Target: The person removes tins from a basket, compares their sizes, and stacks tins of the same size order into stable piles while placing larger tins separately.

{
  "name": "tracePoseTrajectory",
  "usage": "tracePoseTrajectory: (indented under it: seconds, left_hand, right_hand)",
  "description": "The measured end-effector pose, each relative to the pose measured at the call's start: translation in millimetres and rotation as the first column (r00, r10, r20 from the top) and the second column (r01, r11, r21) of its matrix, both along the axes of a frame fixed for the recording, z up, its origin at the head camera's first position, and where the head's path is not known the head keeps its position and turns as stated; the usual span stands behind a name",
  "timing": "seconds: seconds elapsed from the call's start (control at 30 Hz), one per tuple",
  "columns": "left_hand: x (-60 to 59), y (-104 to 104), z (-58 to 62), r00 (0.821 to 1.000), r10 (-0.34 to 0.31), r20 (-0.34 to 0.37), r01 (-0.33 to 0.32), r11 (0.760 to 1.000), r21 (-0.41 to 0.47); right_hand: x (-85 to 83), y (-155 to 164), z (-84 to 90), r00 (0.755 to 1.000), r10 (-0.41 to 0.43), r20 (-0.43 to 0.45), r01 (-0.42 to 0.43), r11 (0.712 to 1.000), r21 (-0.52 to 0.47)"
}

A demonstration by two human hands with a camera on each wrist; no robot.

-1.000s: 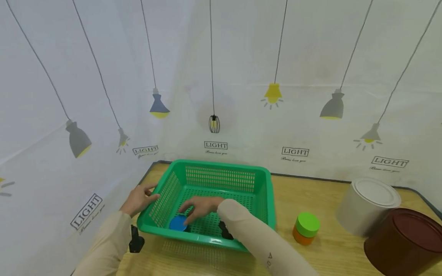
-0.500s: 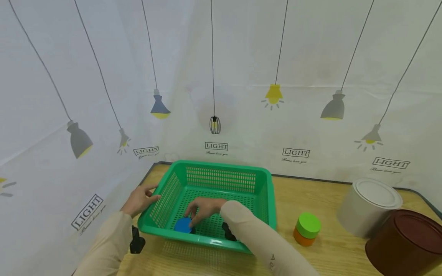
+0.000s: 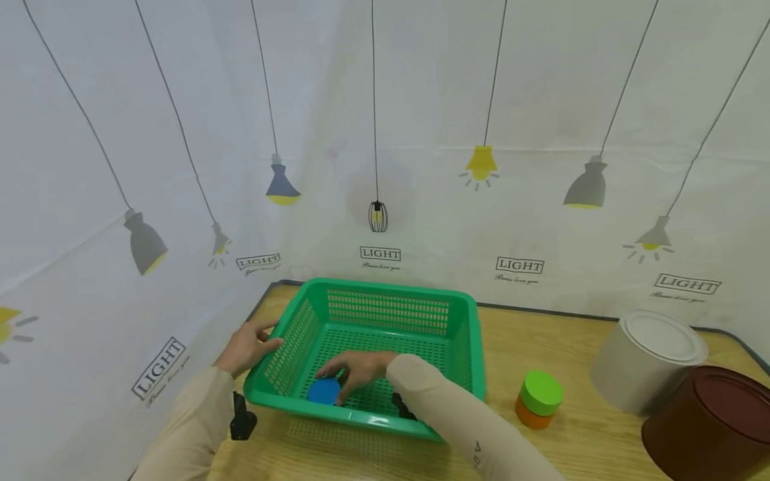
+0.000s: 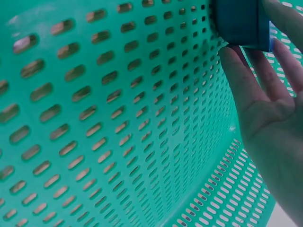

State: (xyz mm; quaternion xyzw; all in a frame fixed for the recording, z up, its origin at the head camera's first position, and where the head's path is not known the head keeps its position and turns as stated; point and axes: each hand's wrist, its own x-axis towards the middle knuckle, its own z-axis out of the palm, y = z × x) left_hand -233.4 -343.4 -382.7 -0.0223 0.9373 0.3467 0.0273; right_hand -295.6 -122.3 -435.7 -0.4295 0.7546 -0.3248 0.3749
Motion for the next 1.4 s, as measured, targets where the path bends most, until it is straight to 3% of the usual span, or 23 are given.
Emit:
tracePoseTrajectory:
  seconds: [0.2, 0.5, 0.9, 1.07, 1.23, 1.4]
  left_hand:
    - [-1.8, 0.7, 0.0, 1.000, 0.010, 0.000, -0.010, 1.000, -0.002]
    - [0.3, -0.4, 0.0, 1.000, 0.005, 0.013, -0.004, 1.000, -0.005]
    - [-1.4, -2.2, -2.7, 1.000, 0.010, 0.010, -0.010, 1.000, 0.023]
    - [-2.1, -1.4, -6.2, 1.000, -0.019, -0.019, 0.019, 1.000, 0.019]
    - [-1.3, 1.0, -5.1, 1.000, -0.017, -0.021, 0.017, 1.000, -0.011]
    - [-0.9, 1.1, -2.1, 0.999, -0.024, -0.025, 0.023, 0.999, -0.040]
  right_hand:
    - [0.9, 0.2, -0.4, 0.998, -0.032, -0.045, 0.034, 0.999, 0.042]
    - [0.4, 5.3, -1.8, 0.963, -0.239, -0.127, 0.244, 0.970, 0.022]
    - [-3.6, 8.4, -3.8, 0.976, -0.206, -0.067, 0.206, 0.979, -0.014]
    - [-4.9, 13.9, -3.9, 0.967, -0.251, -0.035, 0.249, 0.967, -0.055]
    - [-5.8, 21.0, 10.4, 0.959, -0.283, -0.012, 0.280, 0.954, -0.111]
    - [-6.8, 40.1, 43.3, 0.956, -0.291, -0.032, 0.283, 0.947, -0.152]
